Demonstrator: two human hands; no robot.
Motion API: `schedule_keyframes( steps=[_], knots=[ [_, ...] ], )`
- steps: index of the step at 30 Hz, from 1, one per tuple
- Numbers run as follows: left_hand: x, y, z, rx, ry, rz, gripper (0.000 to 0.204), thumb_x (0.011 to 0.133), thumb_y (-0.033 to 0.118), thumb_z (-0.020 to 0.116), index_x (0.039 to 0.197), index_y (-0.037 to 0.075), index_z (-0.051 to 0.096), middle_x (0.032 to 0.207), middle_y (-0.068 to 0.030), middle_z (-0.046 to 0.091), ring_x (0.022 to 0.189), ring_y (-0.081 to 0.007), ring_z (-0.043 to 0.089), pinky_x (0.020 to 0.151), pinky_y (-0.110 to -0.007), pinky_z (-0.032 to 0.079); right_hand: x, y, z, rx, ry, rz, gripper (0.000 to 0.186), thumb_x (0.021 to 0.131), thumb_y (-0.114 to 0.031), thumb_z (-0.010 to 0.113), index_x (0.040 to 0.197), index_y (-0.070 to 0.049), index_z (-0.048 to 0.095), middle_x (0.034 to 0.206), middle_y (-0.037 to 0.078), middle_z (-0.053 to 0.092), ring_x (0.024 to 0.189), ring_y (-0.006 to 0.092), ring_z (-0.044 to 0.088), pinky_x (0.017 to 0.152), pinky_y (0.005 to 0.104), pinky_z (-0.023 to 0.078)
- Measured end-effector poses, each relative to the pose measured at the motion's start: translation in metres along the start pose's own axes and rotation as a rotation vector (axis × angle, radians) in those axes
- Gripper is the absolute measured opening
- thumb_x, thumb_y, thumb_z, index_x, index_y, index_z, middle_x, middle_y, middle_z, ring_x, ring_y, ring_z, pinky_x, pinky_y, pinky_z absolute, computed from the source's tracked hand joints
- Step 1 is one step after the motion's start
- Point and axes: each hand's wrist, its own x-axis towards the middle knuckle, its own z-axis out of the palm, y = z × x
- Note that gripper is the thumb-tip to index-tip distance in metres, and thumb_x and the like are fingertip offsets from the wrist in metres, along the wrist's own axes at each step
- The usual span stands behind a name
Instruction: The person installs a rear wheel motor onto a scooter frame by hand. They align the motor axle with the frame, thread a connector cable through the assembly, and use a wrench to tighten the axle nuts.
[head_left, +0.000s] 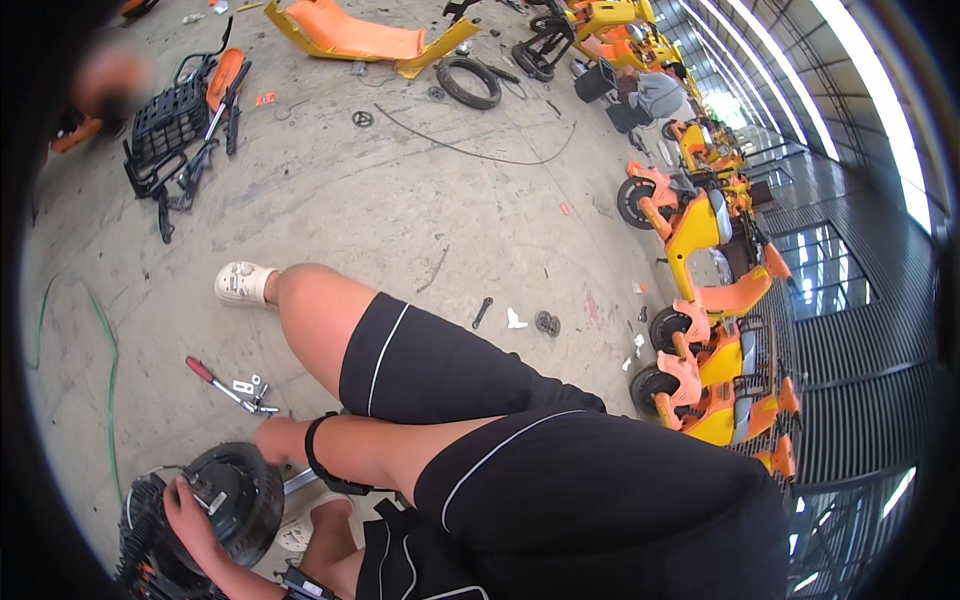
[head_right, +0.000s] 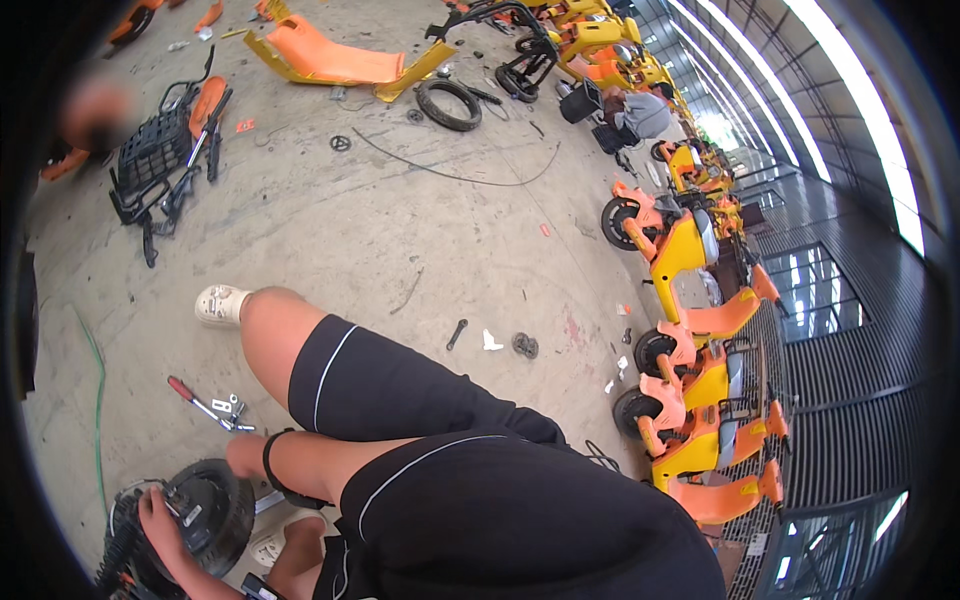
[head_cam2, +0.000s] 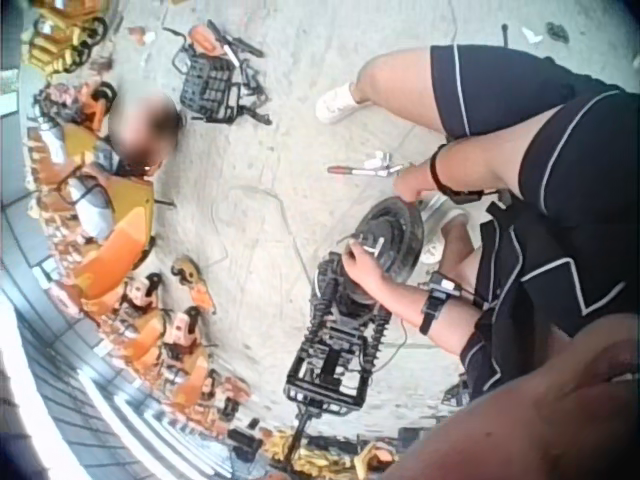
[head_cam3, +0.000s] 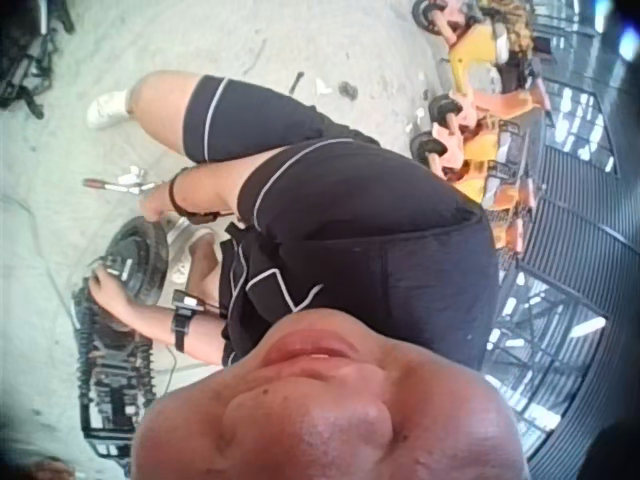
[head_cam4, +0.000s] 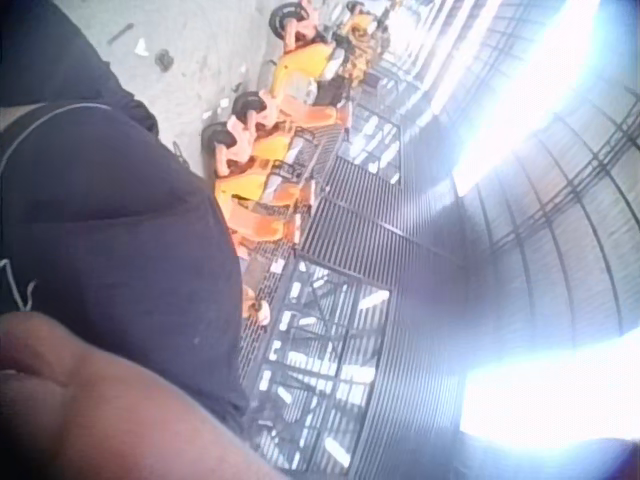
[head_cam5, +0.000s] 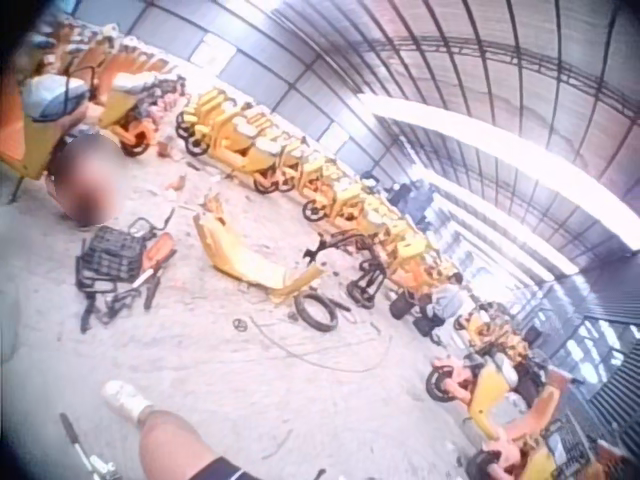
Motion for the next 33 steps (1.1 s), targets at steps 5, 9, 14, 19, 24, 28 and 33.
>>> schedule_keyframes(
  steps=[5,9,14,19,24,28,33],
  knots=[
    [0.015,-0.017,0.009,-0.020,-0.191,-0.062,0.041,0.103,0.033,0.056,0.119,-0.004,0.063,0.088,-0.0037,0.062,0.075,-0.0096,0.052,0.065,-0.024,0.043,0.019,-0.050,-0.039,-0.030,0.149,-0.251,0.023,0.077,-0.019,0.064,0.089,-0.007,0.079,0.093,0.018,0.073,0.090,0.0372,0.070,0.077,0.0479,0.056],
    [0.000,-0.010,0.007,-0.248,-0.026,-0.157,0.046,0.103,0.038,0.053,0.129,0.001,0.060,0.091,-0.0013,0.060,0.078,-0.0103,0.053,0.067,-0.025,0.045,0.005,-0.095,-0.102,0.027,0.187,-0.258,0.023,0.075,-0.020,0.064,0.088,-0.006,0.078,0.090,0.018,0.073,0.087,0.0379,0.070,0.076,0.0476,0.055],
    [-0.053,0.050,-0.015,0.011,0.072,-0.224,0.047,0.102,0.035,0.055,0.133,-0.001,0.057,0.120,-0.0128,0.062,0.103,-0.0229,0.059,0.088,-0.035,0.047,0.029,-0.117,-0.119,-0.243,0.129,-0.452,0.023,0.077,-0.019,0.063,0.089,-0.007,0.078,0.088,0.016,0.074,0.085,0.0353,0.070,0.074,0.0459,0.056],
    [-0.046,-0.054,-0.047,-0.196,0.172,-0.336,0.049,0.104,0.043,0.050,0.140,0.010,0.052,0.113,-0.0044,0.063,0.091,-0.0154,0.057,0.075,-0.033,0.049,0.038,-0.143,-0.104,-0.453,0.291,-0.694,0.022,0.076,-0.020,0.062,0.087,-0.010,0.079,0.087,0.013,0.074,0.082,0.0319,0.071,0.072,0.0447,0.056],
    [-0.064,-0.007,-0.030,-0.410,0.120,-0.273,0.042,0.104,0.037,0.051,0.137,0.012,0.057,0.111,-0.0020,0.063,0.094,-0.0128,0.056,0.079,-0.032,0.049,-0.017,-0.138,-0.119,-0.038,0.214,-0.468,0.020,0.068,-0.021,0.063,0.073,-0.004,0.074,0.071,0.020,0.068,0.070,0.0384,0.068,0.065,0.0487,0.054],
    [-0.065,0.005,-0.041,-0.215,0.217,-0.236,0.032,0.105,0.028,0.050,0.129,0.011,0.061,0.105,-0.0014,0.063,0.093,-0.0121,0.058,0.075,-0.029,0.051,-0.026,-0.148,-0.140,0.150,0.228,-0.313,0.028,0.076,-0.022,0.060,0.088,-0.002,0.076,0.087,0.026,0.070,0.087,0.0428,0.069,0.080,0.0467,0.055],
    [-0.074,0.007,-0.043,-0.234,0.293,-0.243,0.032,0.101,0.024,0.053,0.124,0.004,0.062,0.104,-0.0137,0.069,0.097,-0.0214,0.065,0.086,-0.034,0.051,-0.030,-0.157,-0.172,0.226,0.172,-0.258,0.034,0.083,-0.025,0.058,0.104,-0.002,0.072,0.102,0.021,0.072,0.102,0.0353,0.068,0.090,0.0403,0.052]
  ],
)
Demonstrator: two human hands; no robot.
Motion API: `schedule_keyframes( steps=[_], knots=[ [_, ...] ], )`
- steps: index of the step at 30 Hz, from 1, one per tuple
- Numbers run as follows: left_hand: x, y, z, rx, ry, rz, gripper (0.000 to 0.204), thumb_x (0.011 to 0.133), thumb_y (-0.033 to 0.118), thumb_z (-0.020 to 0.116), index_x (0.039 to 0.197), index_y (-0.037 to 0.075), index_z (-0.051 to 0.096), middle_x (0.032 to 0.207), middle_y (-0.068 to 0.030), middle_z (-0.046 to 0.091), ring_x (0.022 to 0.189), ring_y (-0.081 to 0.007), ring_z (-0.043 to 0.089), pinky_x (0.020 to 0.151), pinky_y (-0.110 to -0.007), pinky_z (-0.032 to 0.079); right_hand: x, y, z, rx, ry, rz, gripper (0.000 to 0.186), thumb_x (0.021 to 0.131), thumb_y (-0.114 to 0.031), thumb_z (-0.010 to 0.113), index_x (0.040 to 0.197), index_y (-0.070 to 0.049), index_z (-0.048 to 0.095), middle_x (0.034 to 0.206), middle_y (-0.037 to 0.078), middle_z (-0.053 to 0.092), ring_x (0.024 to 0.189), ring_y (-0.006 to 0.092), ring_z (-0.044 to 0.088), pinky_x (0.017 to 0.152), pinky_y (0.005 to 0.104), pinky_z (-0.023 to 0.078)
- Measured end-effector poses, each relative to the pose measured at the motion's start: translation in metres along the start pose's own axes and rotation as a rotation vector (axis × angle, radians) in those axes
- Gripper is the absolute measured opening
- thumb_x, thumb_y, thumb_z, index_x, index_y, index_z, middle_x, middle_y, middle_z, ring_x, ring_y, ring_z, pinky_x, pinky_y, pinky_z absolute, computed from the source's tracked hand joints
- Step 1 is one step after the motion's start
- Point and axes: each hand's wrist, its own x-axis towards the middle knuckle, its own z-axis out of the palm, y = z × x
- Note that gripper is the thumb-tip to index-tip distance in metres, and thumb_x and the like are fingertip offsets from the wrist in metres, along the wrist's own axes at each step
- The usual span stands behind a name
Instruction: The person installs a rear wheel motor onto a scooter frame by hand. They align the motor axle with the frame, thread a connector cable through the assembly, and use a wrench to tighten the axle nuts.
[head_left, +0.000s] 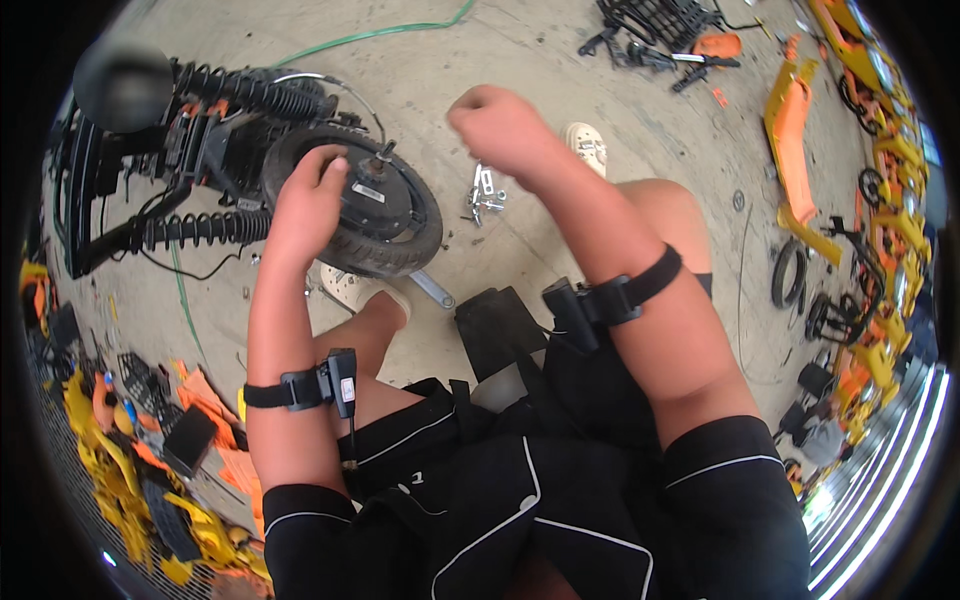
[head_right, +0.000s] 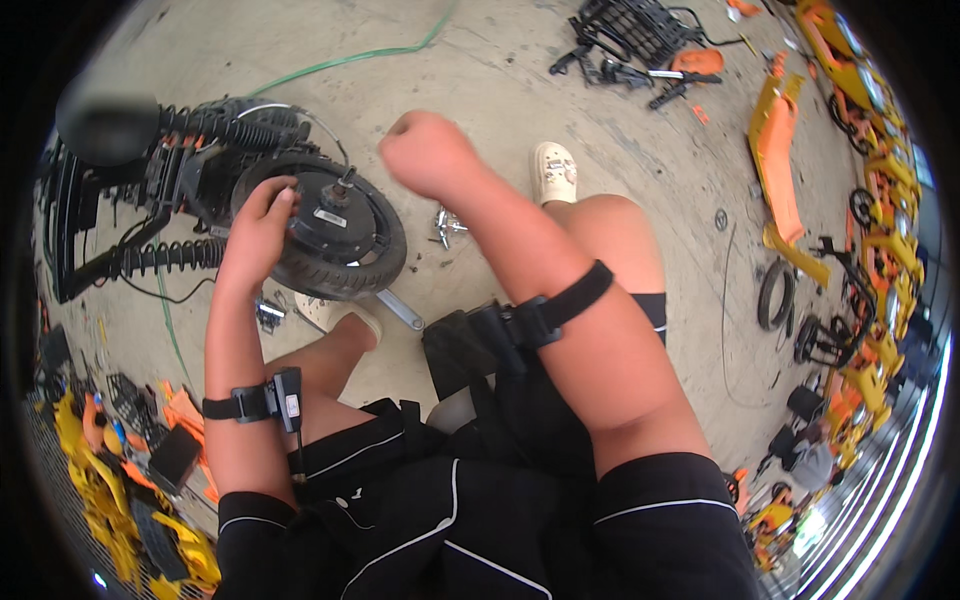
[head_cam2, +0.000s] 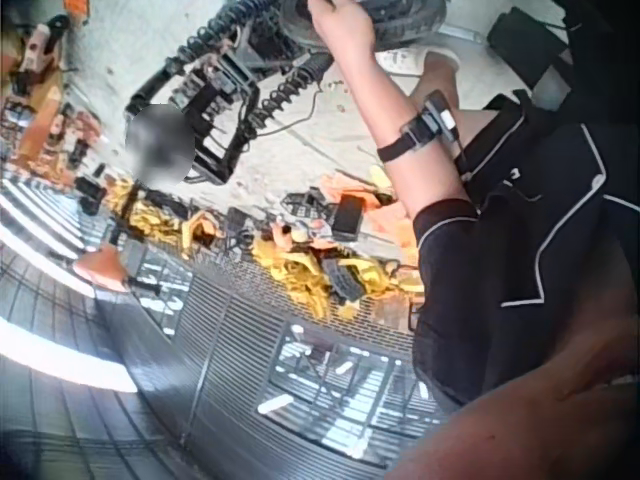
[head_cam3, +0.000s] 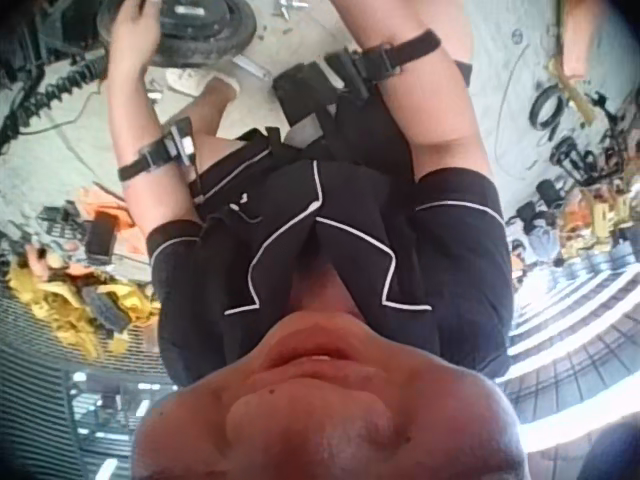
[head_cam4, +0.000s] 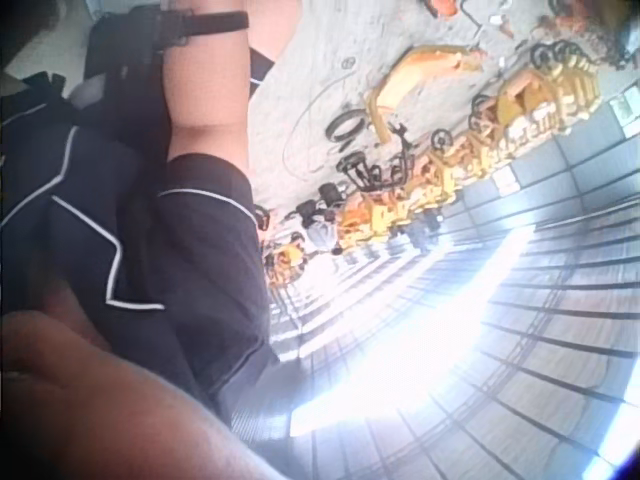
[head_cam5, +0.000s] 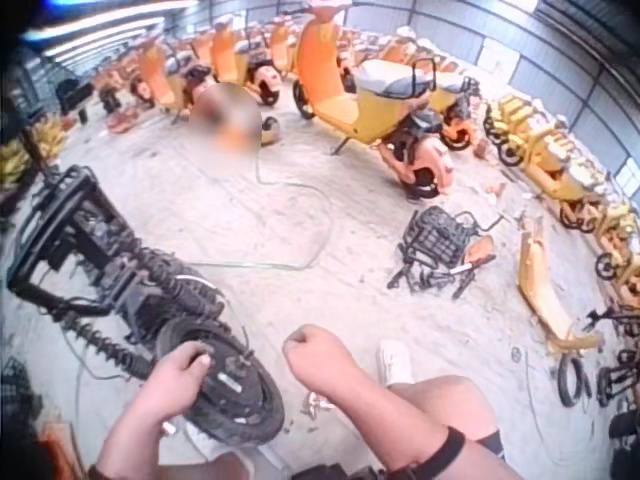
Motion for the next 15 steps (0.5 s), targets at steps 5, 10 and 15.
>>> schedule_keyframes(
  steps=[5,10,15],
  knots=[
    [0.008,0.022,0.034,0.152,0.089,0.120,0.033,0.099,0.022,0.057,0.124,0.002,0.062,0.113,-0.0197,0.067,0.109,-0.0322,0.064,0.096,-0.038,0.048,0.015,0.017,-0.040,-0.187,-0.027,-0.117,0.033,0.086,-0.026,0.056,0.104,-0.002,0.071,0.099,0.020,0.072,0.095,0.0333,0.068,0.084,0.0410,0.053],
    [0.019,0.042,0.053,0.212,0.187,0.219,0.033,0.098,0.021,0.059,0.125,0.002,0.061,0.120,-0.0194,0.065,0.110,-0.0333,0.063,0.096,-0.038,0.048,0.014,0.015,-0.059,-0.420,-0.069,-0.255,0.037,0.090,-0.031,0.058,0.101,0.002,0.070,0.096,0.023,0.071,0.090,0.0362,0.068,0.084,0.0423,0.053],
    [0.007,0.087,0.069,-0.041,0.201,0.175,0.036,0.096,0.016,0.063,0.129,0.003,0.059,0.119,-0.0199,0.065,0.109,-0.0287,0.063,0.094,-0.037,0.049,0.022,0.019,-0.075,-0.243,-0.295,-0.318,0.050,0.096,-0.046,0.059,0.099,0.002,0.069,0.079,0.014,0.067,0.075,0.0263,0.063,0.073,0.0388,0.051]
  ],
)
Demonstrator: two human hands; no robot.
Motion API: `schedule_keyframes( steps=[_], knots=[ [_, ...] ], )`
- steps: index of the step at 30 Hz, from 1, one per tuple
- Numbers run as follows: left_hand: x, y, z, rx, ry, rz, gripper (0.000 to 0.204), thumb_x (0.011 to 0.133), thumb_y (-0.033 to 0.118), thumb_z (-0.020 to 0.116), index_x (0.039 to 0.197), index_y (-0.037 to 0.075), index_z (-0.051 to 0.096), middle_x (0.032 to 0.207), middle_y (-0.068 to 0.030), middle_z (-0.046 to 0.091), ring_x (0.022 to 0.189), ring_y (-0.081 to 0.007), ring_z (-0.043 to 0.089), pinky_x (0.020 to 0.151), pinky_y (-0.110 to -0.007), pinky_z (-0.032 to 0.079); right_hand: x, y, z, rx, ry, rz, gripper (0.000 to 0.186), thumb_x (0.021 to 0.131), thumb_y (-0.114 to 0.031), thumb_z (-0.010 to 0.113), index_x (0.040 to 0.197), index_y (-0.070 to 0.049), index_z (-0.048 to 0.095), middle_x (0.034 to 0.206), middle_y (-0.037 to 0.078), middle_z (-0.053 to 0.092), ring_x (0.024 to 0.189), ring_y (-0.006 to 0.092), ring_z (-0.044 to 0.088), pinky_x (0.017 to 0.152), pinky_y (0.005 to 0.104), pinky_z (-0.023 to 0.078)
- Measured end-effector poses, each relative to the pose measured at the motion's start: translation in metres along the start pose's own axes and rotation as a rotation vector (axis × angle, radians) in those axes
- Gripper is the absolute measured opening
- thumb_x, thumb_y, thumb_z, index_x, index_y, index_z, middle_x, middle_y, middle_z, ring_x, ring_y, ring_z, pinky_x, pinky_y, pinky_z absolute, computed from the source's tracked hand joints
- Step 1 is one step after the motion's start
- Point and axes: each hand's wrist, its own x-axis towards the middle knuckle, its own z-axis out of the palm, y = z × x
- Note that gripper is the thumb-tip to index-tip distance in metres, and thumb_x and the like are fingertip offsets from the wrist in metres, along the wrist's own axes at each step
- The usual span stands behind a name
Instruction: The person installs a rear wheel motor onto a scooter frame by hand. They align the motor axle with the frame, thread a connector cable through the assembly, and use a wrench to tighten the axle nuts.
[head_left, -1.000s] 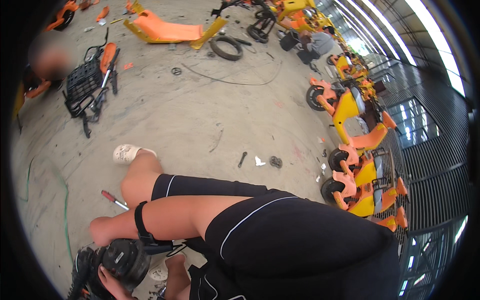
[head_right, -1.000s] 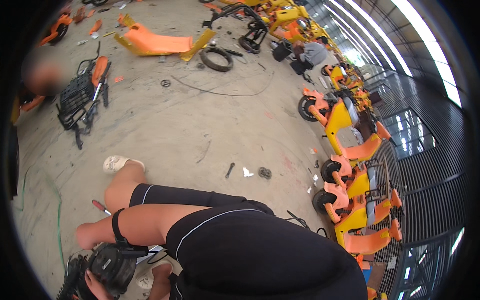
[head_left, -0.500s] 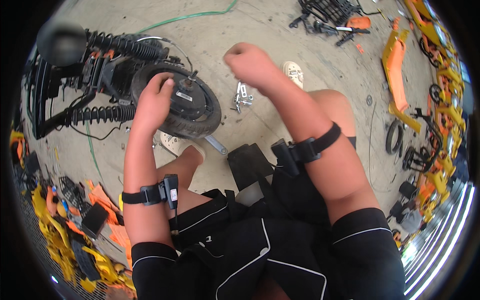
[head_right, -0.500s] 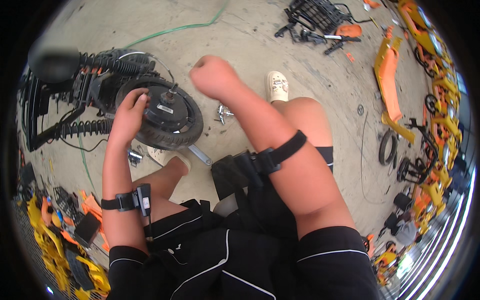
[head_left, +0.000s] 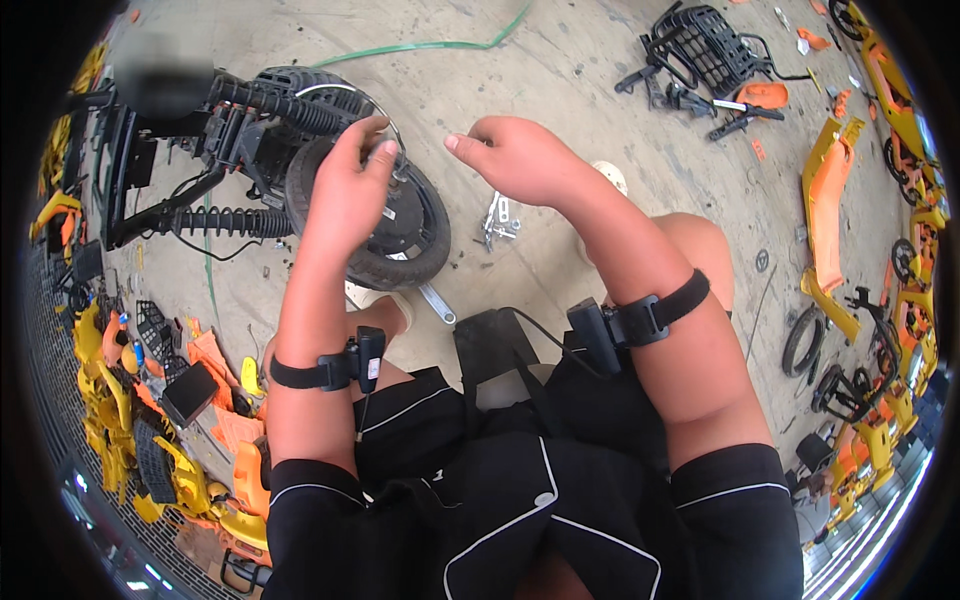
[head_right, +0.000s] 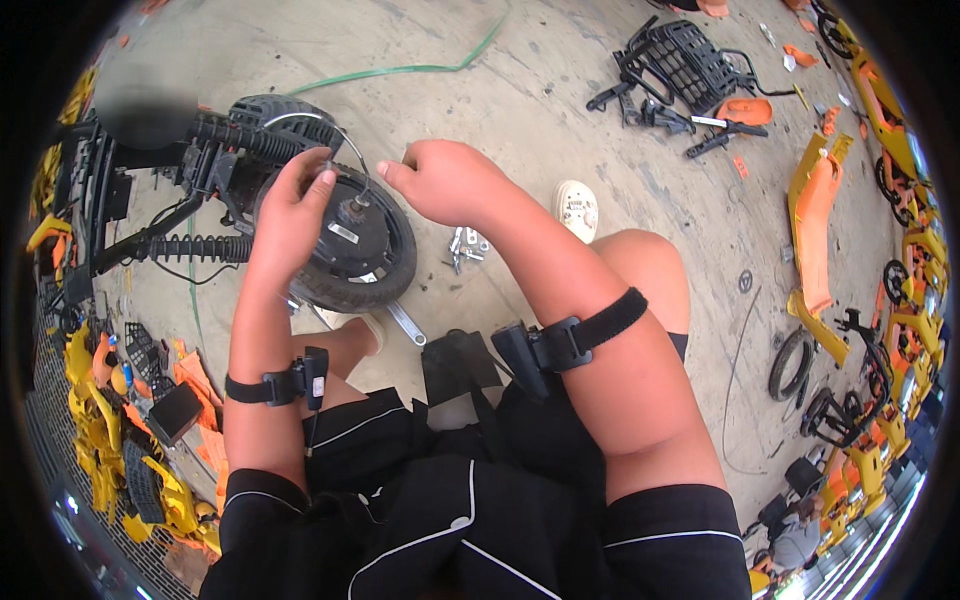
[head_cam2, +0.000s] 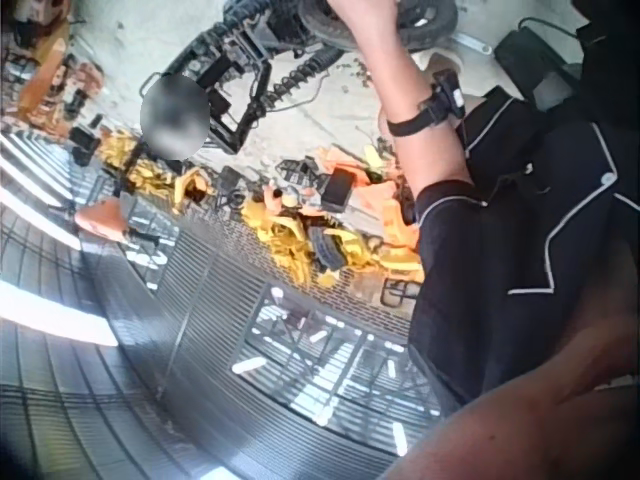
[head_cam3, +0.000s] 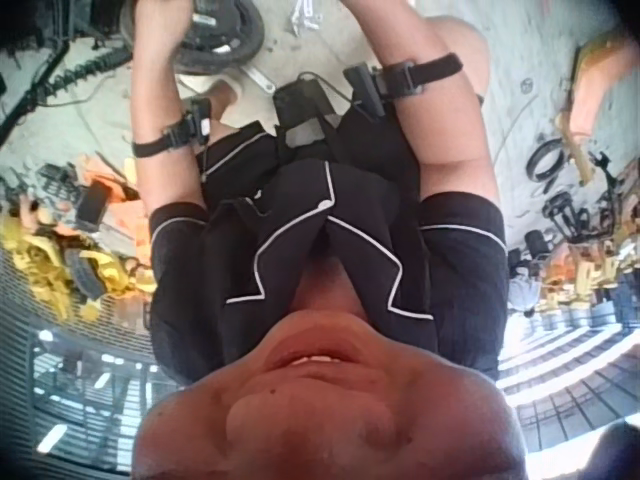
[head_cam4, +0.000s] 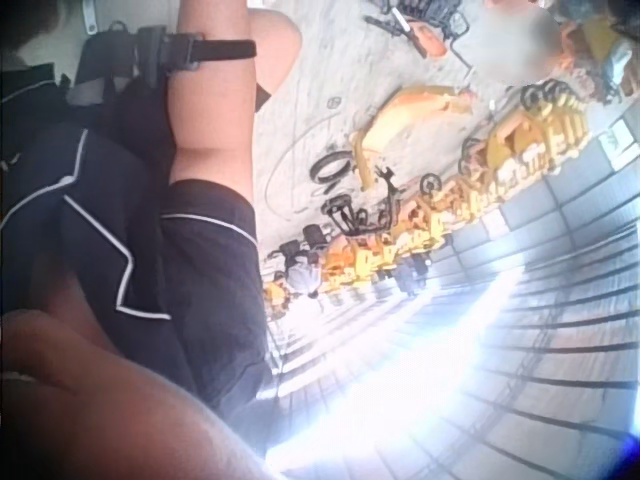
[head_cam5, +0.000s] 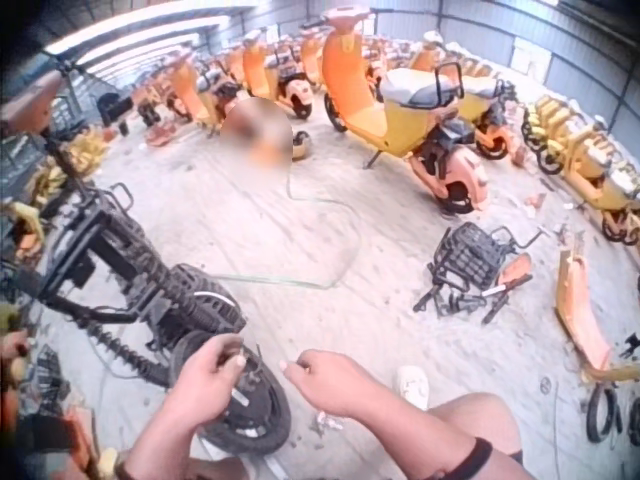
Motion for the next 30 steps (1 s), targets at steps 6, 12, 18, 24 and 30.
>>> schedule_keyframes(
  steps=[6,12,18,24,30],
  knots=[
    [-0.030,0.060,0.008,0.174,0.034,0.072,0.050,0.090,0.007,0.066,0.138,0.003,0.051,0.113,-0.0179,0.067,0.104,-0.0257,0.065,0.090,-0.035,0.051,-0.011,-0.013,-0.010,0.408,-0.282,-0.067,0.049,0.095,-0.049,0.065,0.092,-0.001,0.071,0.065,-0.003,0.052,0.060,0.0066,0.047,0.053,0.0266,0.041],
    [-0.048,0.061,0.020,0.359,0.102,0.180,0.043,0.084,0.003,0.069,0.126,-0.001,0.058,0.116,-0.0232,0.066,0.111,-0.0394,0.062,0.095,-0.043,0.050,-0.006,-0.021,-0.022,0.312,-0.407,-0.030,0.048,0.091,-0.045,0.068,0.096,0.002,0.073,0.072,0.007,0.065,0.065,0.0140,0.058,0.061,0.0314,0.049],
    [-0.060,0.020,0.031,0.184,0.079,0.222,0.043,0.083,0.005,0.069,0.125,-0.001,0.059,0.119,-0.0231,0.065,0.114,-0.0422,0.059,0.096,-0.045,0.048,0.003,-0.014,0.002,0.250,-0.312,-0.017,0.039,0.092,-0.035,0.067,0.096,0.003,0.071,0.077,0.007,0.066,0.068,0.0131,0.058,0.063,0.0316,0.049],
    [-0.041,0.014,0.027,0.170,-0.195,0.218,0.024,0.083,0.001,0.062,0.107,0.002,0.065,0.107,-0.0183,0.066,0.107,-0.0387,0.060,0.091,-0.044,0.050,-0.012,-0.011,0.011,0.344,-0.161,0.113,0.026,0.097,-0.025,0.062,0.091,0.000,0.066,0.070,0.000,0.058,0.061,0.0082,0.050,0.057,0.0241,0.041],
    [-0.046,0.003,0.034,0.113,-0.138,0.123,0.016,0.086,0.014,0.062,0.096,0.004,0.069,0.103,-0.0172,0.066,0.104,-0.0337,0.062,0.087,-0.042,0.052,-0.020,-0.012,0.031,0.512,-0.027,0.122,0.022,0.101,-0.022,0.059,0.092,-0.003,0.062,0.072,0.000,0.056,0.062,0.0076,0.049,0.057,0.0237,0.040]
  ],
)
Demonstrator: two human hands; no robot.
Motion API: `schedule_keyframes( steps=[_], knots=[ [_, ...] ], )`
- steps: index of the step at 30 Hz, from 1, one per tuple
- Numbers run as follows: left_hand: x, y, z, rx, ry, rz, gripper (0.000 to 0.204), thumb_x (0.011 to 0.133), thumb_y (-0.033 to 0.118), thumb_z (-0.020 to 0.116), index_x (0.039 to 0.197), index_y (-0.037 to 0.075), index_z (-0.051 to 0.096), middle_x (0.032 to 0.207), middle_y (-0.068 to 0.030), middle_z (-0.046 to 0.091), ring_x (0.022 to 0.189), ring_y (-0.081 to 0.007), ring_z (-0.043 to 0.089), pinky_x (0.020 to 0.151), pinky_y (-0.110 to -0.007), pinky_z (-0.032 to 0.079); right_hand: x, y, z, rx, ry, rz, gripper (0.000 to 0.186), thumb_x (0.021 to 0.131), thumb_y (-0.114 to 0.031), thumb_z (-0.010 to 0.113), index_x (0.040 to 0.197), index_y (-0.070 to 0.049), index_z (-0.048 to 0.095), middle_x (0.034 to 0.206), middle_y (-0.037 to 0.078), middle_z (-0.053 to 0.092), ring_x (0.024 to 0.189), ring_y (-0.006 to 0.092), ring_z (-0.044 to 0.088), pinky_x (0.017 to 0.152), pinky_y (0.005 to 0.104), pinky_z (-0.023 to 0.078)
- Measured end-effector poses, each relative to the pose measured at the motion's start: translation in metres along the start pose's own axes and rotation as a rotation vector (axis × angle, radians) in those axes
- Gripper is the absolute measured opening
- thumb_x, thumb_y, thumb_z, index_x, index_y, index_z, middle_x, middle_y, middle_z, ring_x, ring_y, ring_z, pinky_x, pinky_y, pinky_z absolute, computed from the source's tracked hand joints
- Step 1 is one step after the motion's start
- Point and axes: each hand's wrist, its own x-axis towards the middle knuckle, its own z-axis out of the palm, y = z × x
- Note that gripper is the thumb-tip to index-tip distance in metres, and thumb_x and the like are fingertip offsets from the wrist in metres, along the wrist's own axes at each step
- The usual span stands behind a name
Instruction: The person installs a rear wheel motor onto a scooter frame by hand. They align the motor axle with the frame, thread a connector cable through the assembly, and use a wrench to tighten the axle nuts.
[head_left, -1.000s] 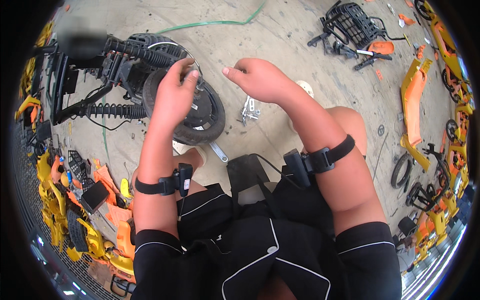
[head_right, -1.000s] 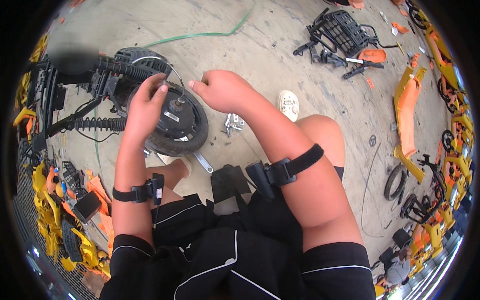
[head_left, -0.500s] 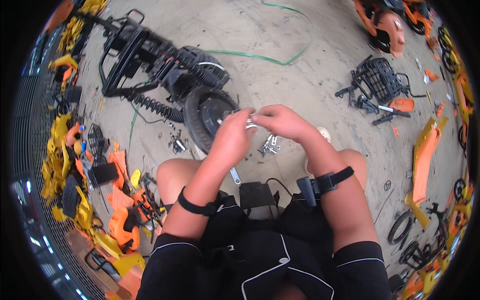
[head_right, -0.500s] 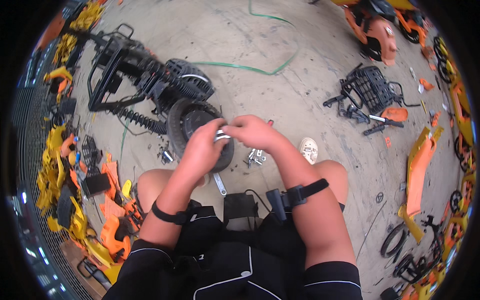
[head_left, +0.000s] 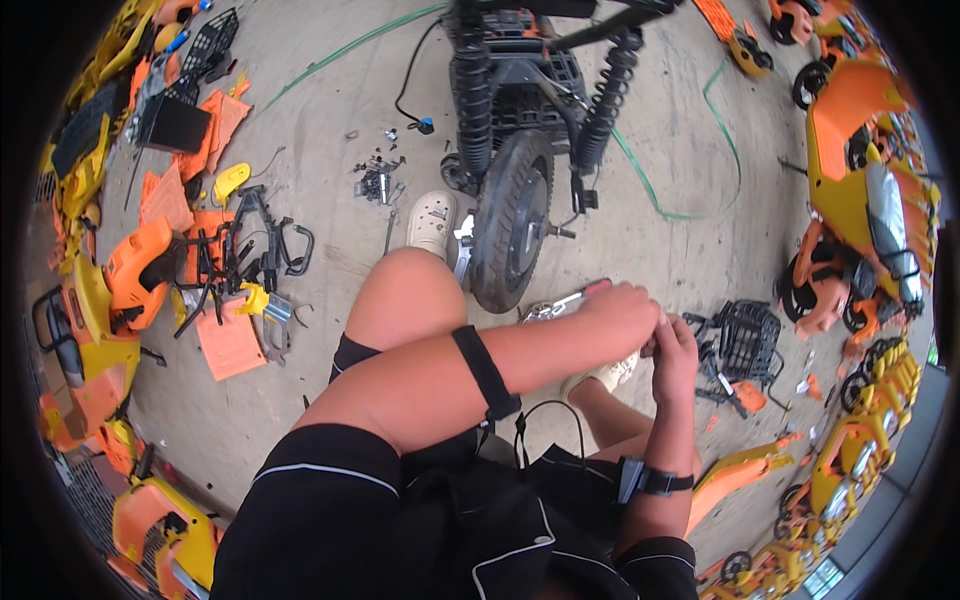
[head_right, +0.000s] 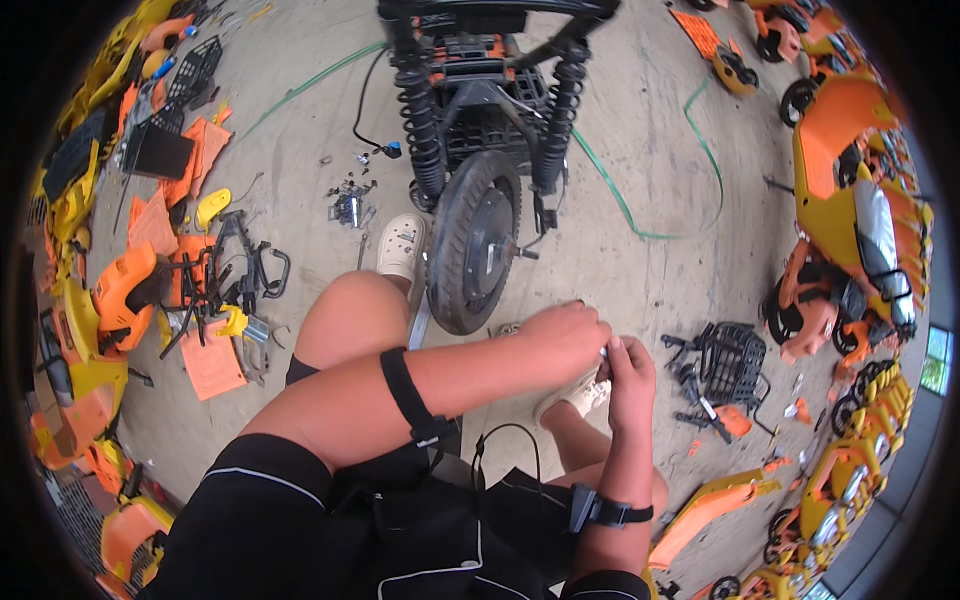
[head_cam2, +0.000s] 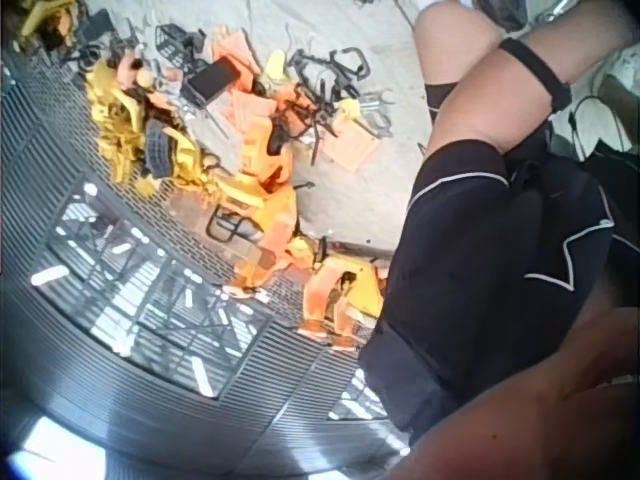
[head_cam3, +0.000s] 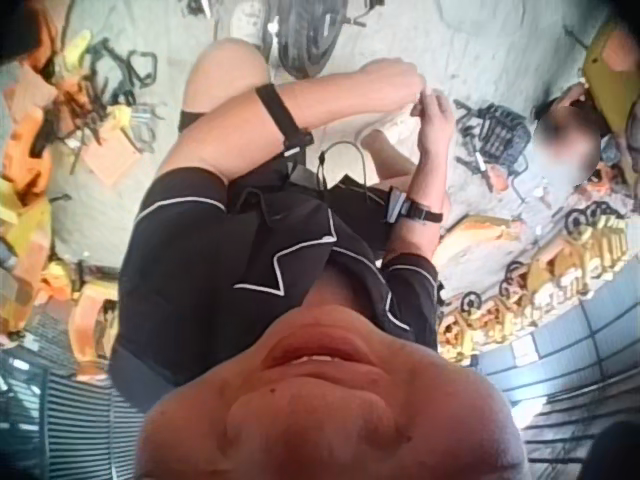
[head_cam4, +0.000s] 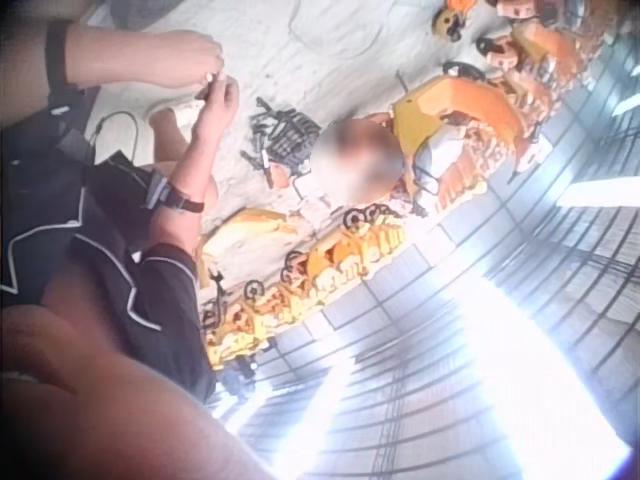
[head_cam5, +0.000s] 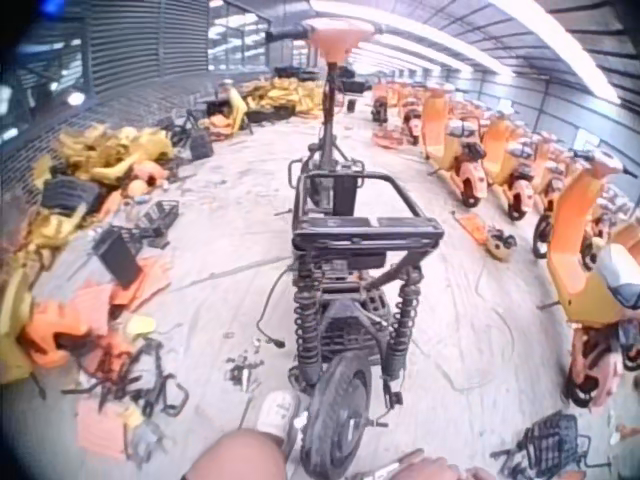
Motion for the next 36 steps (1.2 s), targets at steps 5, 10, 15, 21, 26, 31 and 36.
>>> schedule_keyframes(
  steps=[5,10,15,21,26,31,36],
  knots=[
    [-0.010,-0.001,-0.002,-0.031,0.050,0.004,0.019,0.086,0.016,0.063,0.094,0.001,0.070,0.103,-0.0166,0.064,0.100,-0.0315,0.062,0.087,-0.041,0.052,-0.007,0.002,0.016,0.011,0.083,-0.034,0.020,0.104,-0.020,0.056,0.098,-0.002,0.060,0.078,0.001,0.057,0.068,0.0077,0.050,0.063,0.0233,0.042],
    [-0.016,0.006,-0.007,0.174,-0.040,0.007,0.024,0.084,0.017,0.062,0.097,-0.001,0.071,0.104,-0.0145,0.063,0.098,-0.0280,0.061,0.082,-0.038,0.052,-0.008,0.020,0.019,0.074,0.088,-0.001,0.013,0.102,-0.015,0.056,0.103,-0.002,0.060,0.093,0.002,0.064,0.082,0.0069,0.056,0.071,0.0218,0.045],
    [-0.018,0.005,-0.014,0.176,-0.121,-0.053,0.026,0.085,0.019,0.061,0.099,0.000,0.072,0.105,-0.0130,0.062,0.098,-0.0252,0.058,0.077,-0.036,0.049,-0.009,0.018,0.040,0.147,0.046,0.037,0.010,0.100,-0.010,0.056,0.107,-0.003,0.060,0.099,0.006,0.066,0.088,0.0130,0.062,0.079,0.0266,0.051],
    [-0.005,0.017,0.007,0.375,0.199,-0.227,0.025,0.086,0.019,0.059,0.104,0.005,0.069,0.104,-0.0103,0.061,0.094,-0.0250,0.057,0.075,-0.038,0.045,0.034,0.053,0.054,0.217,0.140,0.191,0.010,0.100,-0.016,0.056,0.097,-0.006,0.058,0.085,0.005,0.061,0.073,0.0146,0.058,0.068,0.0269,0.049],
    [-0.014,0.017,-0.015,0.374,0.137,-0.123,0.028,0.087,0.020,0.060,0.109,0.005,0.066,0.103,-0.0101,0.062,0.092,-0.0256,0.058,0.077,-0.041,0.045,0.112,0.176,0.034,0.105,0.174,0.565,0.020,0.098,-0.020,0.059,0.082,-0.010,0.055,0.070,0.002,0.053,0.058,0.0136,0.049,0.054,0.0251,0.043],
    [-0.030,0.026,-0.030,0.326,-0.002,-0.002,0.038,0.088,0.026,0.062,0.116,0.000,0.065,0.106,-0.0134,0.065,0.098,-0.0276,0.061,0.082,-0.043,0.047,0.111,0.292,0.046,0.260,0.331,0.777,0.015,0.096,-0.018,0.061,0.083,-0.010,0.056,0.071,0.002,0.052,0.057,0.0140,0.048,0.049,0.0290,0.043],
    [-0.038,0.028,-0.018,0.306,-0.140,0.035,0.034,0.088,0.024,0.063,0.114,0.004,0.068,0.108,-0.0129,0.066,0.099,-0.0275,0.062,0.082,-0.044,0.047,0.087,0.320,0.123,0.406,0.350,0.760,0.010,0.093,-0.017,0.064,0.091,-0.008,0.060,0.076,0.003,0.055,0.059,0.0148,0.049,0.052,0.0310,0.045]
  ],
)
